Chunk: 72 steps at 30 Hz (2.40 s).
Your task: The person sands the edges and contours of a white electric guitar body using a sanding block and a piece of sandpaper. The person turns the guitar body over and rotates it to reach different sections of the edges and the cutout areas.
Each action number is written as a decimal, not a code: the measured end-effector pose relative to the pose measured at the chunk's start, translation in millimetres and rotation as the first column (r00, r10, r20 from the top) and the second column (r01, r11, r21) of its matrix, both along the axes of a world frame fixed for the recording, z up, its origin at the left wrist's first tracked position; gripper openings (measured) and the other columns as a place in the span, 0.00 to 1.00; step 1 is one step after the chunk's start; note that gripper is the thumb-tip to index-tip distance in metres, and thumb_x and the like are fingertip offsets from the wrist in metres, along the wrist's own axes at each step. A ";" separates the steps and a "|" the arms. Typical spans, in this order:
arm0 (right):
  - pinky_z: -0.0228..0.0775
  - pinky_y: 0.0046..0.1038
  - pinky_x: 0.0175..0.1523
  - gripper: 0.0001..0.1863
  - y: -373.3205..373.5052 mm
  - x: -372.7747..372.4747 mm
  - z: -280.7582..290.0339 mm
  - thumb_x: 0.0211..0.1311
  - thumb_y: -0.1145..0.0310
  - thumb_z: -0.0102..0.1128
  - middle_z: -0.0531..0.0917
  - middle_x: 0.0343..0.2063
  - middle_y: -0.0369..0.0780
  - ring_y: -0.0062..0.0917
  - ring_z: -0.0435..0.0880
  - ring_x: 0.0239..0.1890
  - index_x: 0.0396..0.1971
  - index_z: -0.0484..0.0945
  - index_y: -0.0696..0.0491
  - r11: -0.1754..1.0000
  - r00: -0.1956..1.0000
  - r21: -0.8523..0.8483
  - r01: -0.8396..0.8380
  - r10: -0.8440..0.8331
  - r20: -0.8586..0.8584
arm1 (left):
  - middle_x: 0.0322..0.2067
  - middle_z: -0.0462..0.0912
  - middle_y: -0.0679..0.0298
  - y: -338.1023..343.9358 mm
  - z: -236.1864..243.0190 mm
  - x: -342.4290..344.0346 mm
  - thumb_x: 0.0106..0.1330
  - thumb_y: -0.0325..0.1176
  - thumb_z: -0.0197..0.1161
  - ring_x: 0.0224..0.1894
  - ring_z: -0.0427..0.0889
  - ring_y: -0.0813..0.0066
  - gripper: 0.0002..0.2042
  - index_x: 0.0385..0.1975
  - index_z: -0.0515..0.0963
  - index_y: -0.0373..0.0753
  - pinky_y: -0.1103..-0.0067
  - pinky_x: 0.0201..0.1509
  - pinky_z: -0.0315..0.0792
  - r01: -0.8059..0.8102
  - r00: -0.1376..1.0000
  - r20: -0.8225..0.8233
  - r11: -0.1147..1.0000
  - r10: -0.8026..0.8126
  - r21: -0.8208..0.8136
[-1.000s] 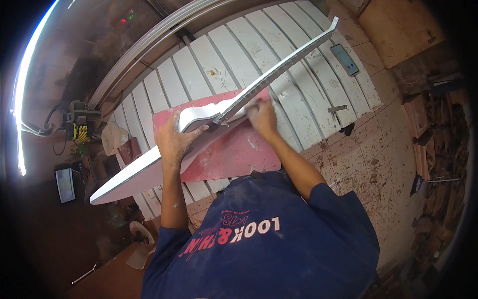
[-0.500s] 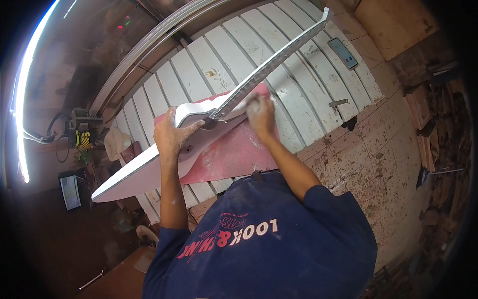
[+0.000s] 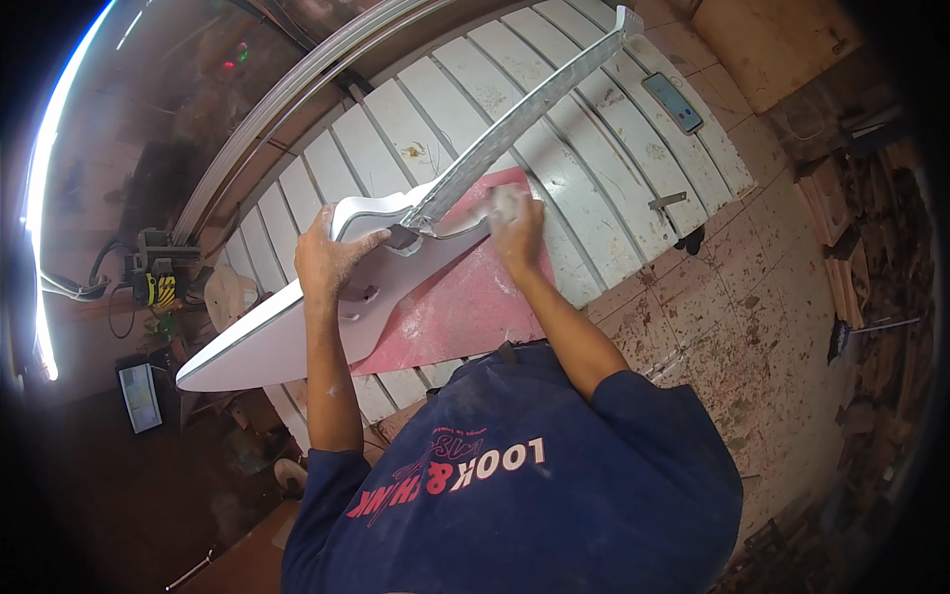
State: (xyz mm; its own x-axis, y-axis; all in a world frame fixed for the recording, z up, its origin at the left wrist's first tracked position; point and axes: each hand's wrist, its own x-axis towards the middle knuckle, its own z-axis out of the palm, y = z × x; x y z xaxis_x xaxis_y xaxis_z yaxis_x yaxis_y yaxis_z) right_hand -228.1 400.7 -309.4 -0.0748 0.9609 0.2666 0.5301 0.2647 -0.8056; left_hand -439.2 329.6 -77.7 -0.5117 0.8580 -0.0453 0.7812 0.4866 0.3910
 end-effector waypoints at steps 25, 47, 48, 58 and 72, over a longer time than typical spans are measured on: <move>0.76 0.41 0.54 0.22 36.8 16.2 71.7 0.58 0.54 0.66 0.87 0.43 0.51 0.45 0.85 0.49 0.49 0.85 0.51 0.867 0.910 -0.453 -0.206 0.340 0.238 | 0.37 0.89 0.50 -7.0 1.1 6.0 0.41 0.51 0.84 0.39 0.90 0.56 0.37 0.50 0.81 0.35 0.66 0.45 0.81 -0.014 0.998 0.054 0.999 0.011 0.052; 0.68 0.43 0.50 0.13 28.6 -8.1 66.0 0.51 0.65 0.66 0.82 0.41 0.49 0.42 0.78 0.44 0.38 0.87 0.51 0.937 0.743 -0.021 -0.350 0.291 0.603 | 0.38 0.89 0.57 -21.9 -0.9 24.5 0.42 0.49 0.83 0.39 0.88 0.57 0.33 0.50 0.82 0.43 0.67 0.42 0.80 -0.058 0.996 0.076 0.994 0.051 0.095; 0.68 0.44 0.51 0.14 13.4 0.4 71.6 0.50 0.65 0.67 0.82 0.41 0.47 0.42 0.78 0.45 0.38 0.87 0.52 0.940 0.742 -0.043 -0.339 0.296 0.601 | 0.38 0.89 0.58 -24.6 -2.4 23.8 0.42 0.50 0.83 0.39 0.88 0.57 0.33 0.49 0.83 0.43 0.67 0.42 0.80 -0.053 0.997 0.061 0.994 0.047 0.095; 0.70 0.43 0.56 0.19 5.2 11.6 69.2 0.54 0.57 0.68 0.84 0.42 0.48 0.44 0.79 0.51 0.41 0.87 0.55 0.960 0.816 0.016 -0.279 0.229 0.530 | 0.41 0.89 0.60 -25.0 -3.1 24.6 0.42 0.51 0.83 0.40 0.88 0.58 0.33 0.49 0.83 0.43 0.67 0.43 0.80 -0.045 0.998 0.043 0.995 0.042 0.086; 0.71 0.47 0.59 0.21 43.8 11.4 42.9 0.58 0.59 0.63 0.79 0.48 0.58 0.53 0.79 0.53 0.46 0.85 0.57 0.848 0.940 -0.498 -0.183 0.298 0.163 | 0.38 0.89 0.60 -28.4 -8.1 29.6 0.41 0.52 0.83 0.38 0.88 0.59 0.33 0.47 0.83 0.42 0.68 0.40 0.80 0.003 1.000 -0.026 0.987 0.001 0.163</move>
State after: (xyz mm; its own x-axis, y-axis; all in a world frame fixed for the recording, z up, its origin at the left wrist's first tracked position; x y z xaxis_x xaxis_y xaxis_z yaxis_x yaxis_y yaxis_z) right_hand -216.6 444.4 -266.5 -0.3222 0.9091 -0.2640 0.6813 0.0291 -0.7314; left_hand -409.6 301.2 -85.8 -0.5101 0.8533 0.1079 0.7924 0.4174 0.4448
